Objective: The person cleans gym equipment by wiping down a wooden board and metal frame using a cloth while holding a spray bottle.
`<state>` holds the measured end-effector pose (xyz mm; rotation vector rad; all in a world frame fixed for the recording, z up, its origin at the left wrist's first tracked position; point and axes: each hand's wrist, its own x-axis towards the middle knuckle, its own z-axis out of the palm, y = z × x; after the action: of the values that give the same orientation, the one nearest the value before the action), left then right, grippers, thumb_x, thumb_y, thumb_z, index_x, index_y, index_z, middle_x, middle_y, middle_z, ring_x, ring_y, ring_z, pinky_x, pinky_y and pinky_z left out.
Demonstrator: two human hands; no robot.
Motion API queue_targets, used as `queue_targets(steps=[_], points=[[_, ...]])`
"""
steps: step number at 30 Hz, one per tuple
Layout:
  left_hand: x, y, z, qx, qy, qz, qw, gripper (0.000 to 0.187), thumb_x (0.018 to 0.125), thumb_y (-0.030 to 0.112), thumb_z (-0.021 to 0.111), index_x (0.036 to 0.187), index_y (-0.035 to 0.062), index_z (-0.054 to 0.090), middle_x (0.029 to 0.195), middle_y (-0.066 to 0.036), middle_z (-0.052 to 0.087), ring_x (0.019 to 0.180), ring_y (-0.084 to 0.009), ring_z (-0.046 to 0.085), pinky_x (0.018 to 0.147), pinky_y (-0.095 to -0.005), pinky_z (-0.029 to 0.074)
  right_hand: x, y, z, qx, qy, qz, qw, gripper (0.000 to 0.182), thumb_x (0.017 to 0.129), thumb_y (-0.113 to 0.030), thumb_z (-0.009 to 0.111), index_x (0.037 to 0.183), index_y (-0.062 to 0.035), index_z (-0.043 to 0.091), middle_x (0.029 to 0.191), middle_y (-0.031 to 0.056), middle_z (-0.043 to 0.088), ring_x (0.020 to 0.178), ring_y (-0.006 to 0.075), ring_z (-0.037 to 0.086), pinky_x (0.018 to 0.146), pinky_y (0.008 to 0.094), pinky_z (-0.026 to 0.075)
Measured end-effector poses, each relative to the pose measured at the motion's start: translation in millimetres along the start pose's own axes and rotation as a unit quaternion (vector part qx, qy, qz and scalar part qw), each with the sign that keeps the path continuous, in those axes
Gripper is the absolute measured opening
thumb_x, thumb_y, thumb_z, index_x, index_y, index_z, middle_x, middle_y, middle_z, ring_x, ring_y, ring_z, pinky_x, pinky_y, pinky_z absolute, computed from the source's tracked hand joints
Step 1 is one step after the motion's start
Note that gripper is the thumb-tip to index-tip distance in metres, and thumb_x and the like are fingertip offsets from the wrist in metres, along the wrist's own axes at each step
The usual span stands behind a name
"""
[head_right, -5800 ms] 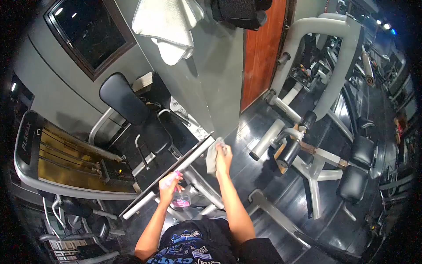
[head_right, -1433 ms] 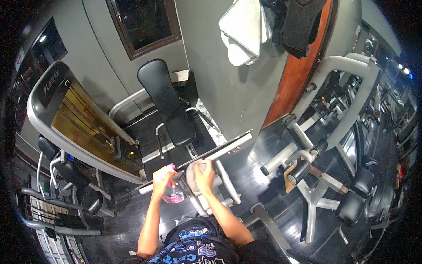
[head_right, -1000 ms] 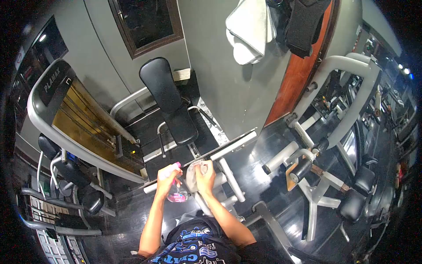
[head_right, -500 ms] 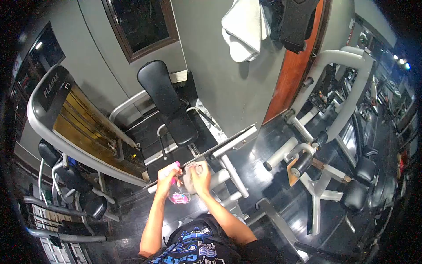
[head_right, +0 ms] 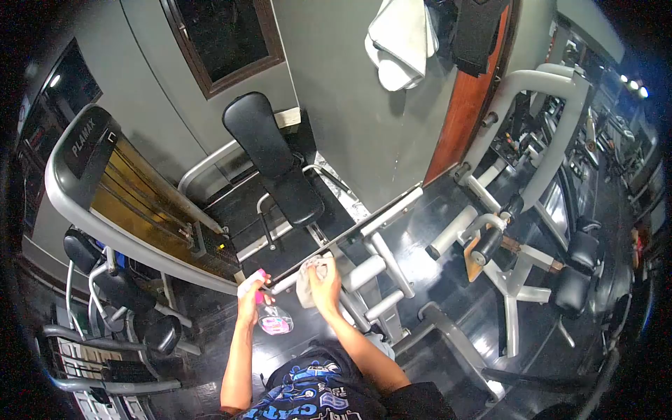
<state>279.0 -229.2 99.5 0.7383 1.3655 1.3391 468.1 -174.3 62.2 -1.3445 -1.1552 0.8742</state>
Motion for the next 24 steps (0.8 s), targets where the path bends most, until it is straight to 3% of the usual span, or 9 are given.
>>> queue_targets(steps=[2, 3, 8, 11, 13, 19, 21, 24], points=[[-0.5, 0.4, -8.0, 0.008, -0.015, -0.013, 1.0, 0.027, 0.091, 0.015, 0.057, 0.109, -0.0043, 0.064, 0.098, -0.011, 0.067, 0.049, -0.0149, 0.057, 0.054, -0.0326, 0.056, 6.6, 8.3, 1.4, 0.027, 0.048, -0.014, 0.998, 0.018, 0.09, -0.016, 0.067, 0.096, -0.0032, 0.055, 0.087, 0.0145, 0.067, 0.081, 0.026, 0.065, 0.074, 0.039, 0.049], [-3.2, 1.2, -9.4, -0.003, -0.032, -0.029, 0.999, 0.028, 0.092, 0.015, 0.057, 0.113, -0.0041, 0.064, 0.099, -0.011, 0.066, 0.049, -0.0152, 0.057, 0.056, -0.0338, 0.057, 8.0, -14.3, -5.5, 0.047, 0.067, 0.055, 0.995, 0.018, 0.092, -0.016, 0.066, 0.098, -0.0034, 0.056, 0.088, 0.0152, 0.067, 0.083, 0.025, 0.065, 0.075, 0.039, 0.049], [-12.7, -1.6, -20.1, -0.023, -0.093, -0.056, 0.994, 0.037, 0.095, 0.017, 0.057, 0.125, -0.0026, 0.061, 0.1, -0.01, 0.066, 0.048, -0.0145, 0.057, 0.059, -0.0357, 0.06, 6.1, 6.2, 15.4, -0.018, 0.134, -0.025, 0.991, 0.02, 0.089, -0.016, 0.068, 0.099, -0.0031, 0.056, 0.09, 0.0175, 0.066, 0.087, 0.0298, 0.064, 0.078, 0.04, 0.048], [-18.6, 5.3, -21.4, 0.007, -0.098, -0.075, 0.992, 0.042, 0.094, 0.02, 0.055, 0.13, 0.0, 0.059, 0.101, -0.007, 0.064, 0.05, -0.0139, 0.054, 0.063, -0.0347, 0.058, -31.0, -1.8, 33.6, 0.002, 0.07, -0.042, 0.997, 0.021, 0.088, -0.016, 0.07, 0.098, -0.0031, 0.056, 0.089, 0.0175, 0.065, 0.085, 0.0325, 0.064, 0.078, 0.0412, 0.049], [-15.5, 3.0, -28.0, 0.005, -0.113, -0.074, 0.991, 0.043, 0.095, 0.021, 0.055, 0.132, 0.0013, 0.058, 0.099, -0.006, 0.063, 0.051, -0.0133, 0.054, 0.064, -0.0343, 0.058, -63.3, -7.7, 49.8, 0.017, -0.007, -0.051, 0.999, 0.017, 0.088, -0.009, 0.069, 0.099, -0.002, 0.057, 0.091, 0.0144, 0.066, 0.088, 0.0236, 0.063, 0.081, 0.0357, 0.049], [-13.1, -4.0, -51.2, -0.03, -0.116, -0.08, 0.99, 0.039, 0.094, 0.019, 0.059, 0.128, -0.0003, 0.061, 0.099, -0.009, 0.066, 0.049, -0.013, 0.056, 0.061, -0.0352, 0.059, -61.5, -6.8, 53.9, 0.014, 0.031, 0.007, 0.999, 0.015, 0.091, -0.013, 0.067, 0.096, -0.0019, 0.058, 0.085, 0.0115, 0.067, 0.083, 0.0213, 0.064, 0.077, 0.0348, 0.049], [-15.9, -4.2, -57.9, -0.036, -0.119, -0.078, 0.989, 0.039, 0.094, 0.018, 0.059, 0.128, -0.0007, 0.061, 0.098, -0.009, 0.067, 0.049, -0.0131, 0.056, 0.061, -0.0349, 0.059, -62.7, -8.8, 56.5, 0.019, 0.073, 0.001, 0.997, 0.022, 0.091, -0.02, 0.067, 0.097, -0.0023, 0.055, 0.085, 0.0155, 0.064, 0.08, 0.0321, 0.063, 0.075, 0.0412, 0.048], [-22.4, -5.2, -69.3, -0.052, -0.111, -0.063, 0.99, 0.038, 0.094, 0.018, 0.059, 0.127, -0.0013, 0.061, 0.098, -0.009, 0.067, 0.049, -0.0135, 0.056, 0.061, -0.0345, 0.059, -82.2, -14.4, 77.9, 0.01, 0.116, -0.037, 0.993, 0.022, 0.09, -0.019, 0.068, 0.097, -0.0019, 0.055, 0.09, 0.0168, 0.064, 0.085, 0.0329, 0.063, 0.077, 0.0411, 0.048]])
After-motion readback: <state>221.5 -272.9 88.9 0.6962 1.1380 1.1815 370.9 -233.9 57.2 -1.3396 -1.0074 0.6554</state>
